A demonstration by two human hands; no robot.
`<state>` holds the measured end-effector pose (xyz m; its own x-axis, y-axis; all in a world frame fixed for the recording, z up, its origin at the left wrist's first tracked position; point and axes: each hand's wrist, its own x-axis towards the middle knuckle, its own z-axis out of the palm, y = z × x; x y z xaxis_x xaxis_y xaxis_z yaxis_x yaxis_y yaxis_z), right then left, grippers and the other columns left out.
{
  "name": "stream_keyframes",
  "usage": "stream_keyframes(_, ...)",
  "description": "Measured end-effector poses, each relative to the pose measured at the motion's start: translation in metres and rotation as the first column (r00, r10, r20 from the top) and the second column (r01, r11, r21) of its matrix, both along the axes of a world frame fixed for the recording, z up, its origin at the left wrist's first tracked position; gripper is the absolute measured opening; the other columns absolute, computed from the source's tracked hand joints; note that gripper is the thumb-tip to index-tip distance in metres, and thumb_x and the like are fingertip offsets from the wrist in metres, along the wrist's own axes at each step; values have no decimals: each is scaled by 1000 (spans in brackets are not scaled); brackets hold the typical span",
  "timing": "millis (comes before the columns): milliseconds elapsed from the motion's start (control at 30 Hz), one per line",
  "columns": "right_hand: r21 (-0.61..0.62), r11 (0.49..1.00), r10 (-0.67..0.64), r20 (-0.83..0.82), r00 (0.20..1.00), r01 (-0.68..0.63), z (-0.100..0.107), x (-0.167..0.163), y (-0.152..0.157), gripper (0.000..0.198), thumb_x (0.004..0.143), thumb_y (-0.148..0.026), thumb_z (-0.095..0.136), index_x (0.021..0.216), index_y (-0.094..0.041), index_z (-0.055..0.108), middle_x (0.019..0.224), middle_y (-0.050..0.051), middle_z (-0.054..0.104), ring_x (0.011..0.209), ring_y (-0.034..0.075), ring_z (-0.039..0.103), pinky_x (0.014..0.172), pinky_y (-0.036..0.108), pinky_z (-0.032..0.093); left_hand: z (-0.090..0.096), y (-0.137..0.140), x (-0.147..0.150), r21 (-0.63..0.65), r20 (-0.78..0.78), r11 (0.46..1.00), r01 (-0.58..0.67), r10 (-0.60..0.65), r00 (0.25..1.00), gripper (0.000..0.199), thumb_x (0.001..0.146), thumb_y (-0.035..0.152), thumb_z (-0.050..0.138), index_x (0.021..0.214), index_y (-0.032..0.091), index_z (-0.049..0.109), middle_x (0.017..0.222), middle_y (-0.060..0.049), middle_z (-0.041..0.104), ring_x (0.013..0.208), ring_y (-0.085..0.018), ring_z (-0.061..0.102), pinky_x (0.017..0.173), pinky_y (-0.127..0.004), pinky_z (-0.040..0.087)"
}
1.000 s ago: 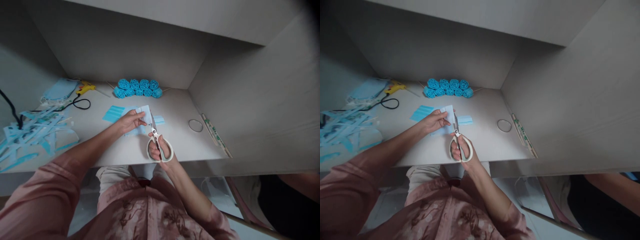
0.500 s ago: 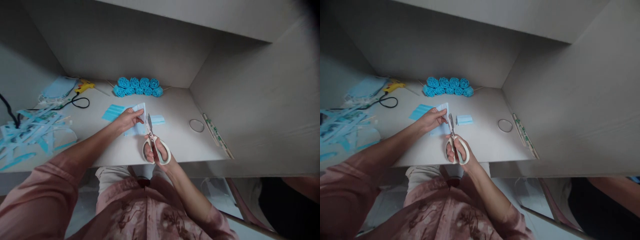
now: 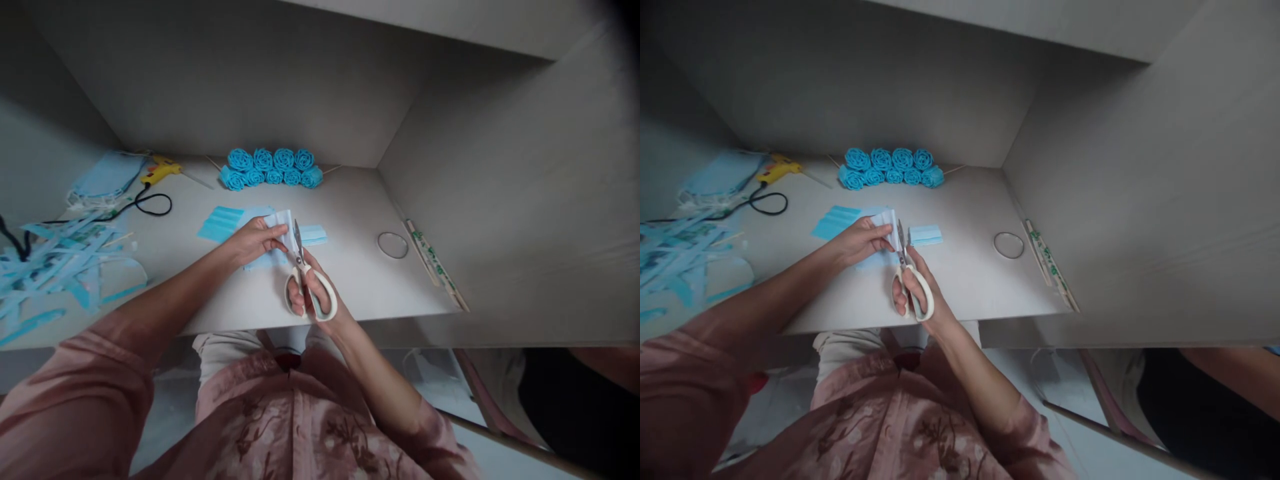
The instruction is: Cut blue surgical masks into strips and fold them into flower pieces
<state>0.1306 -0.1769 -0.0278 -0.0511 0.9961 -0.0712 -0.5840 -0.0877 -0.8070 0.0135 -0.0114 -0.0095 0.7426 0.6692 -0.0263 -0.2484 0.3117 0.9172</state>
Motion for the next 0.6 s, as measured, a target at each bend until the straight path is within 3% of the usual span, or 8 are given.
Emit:
stream_keyframes(133,23,1000,-5,6,1000,5,1,4,5,87,84,-51,67,153,-28,19,70,-5,57,52,8,45,45,20,39,0,-4,2,1,-24,1000,28,-28,999,40,59,35,89,80,7,68,68,-5,70,61,-14,67,54,-22,57)
stream_keyframes(300,49,999,-23,29,999,22,6,5,10,87,85,-50,67,154,-28,19,67,-6,55,48,7,43,41,19,36,-1,-5,3,-14,-15,999,-36,36,999,42,57,35,89,83,8,68,70,-5,71,60,-14,66,51,-21,56)
stream_keyframes(600,-57,990,-125,83,989,129,17,-4,-1,90,79,-50,72,151,-26,25,58,-9,49,41,5,32,34,15,25,2,-4,2,13,-55,1000,-19,20,998,43,54,40,90,72,8,67,61,-4,68,54,-14,64,50,-23,55)
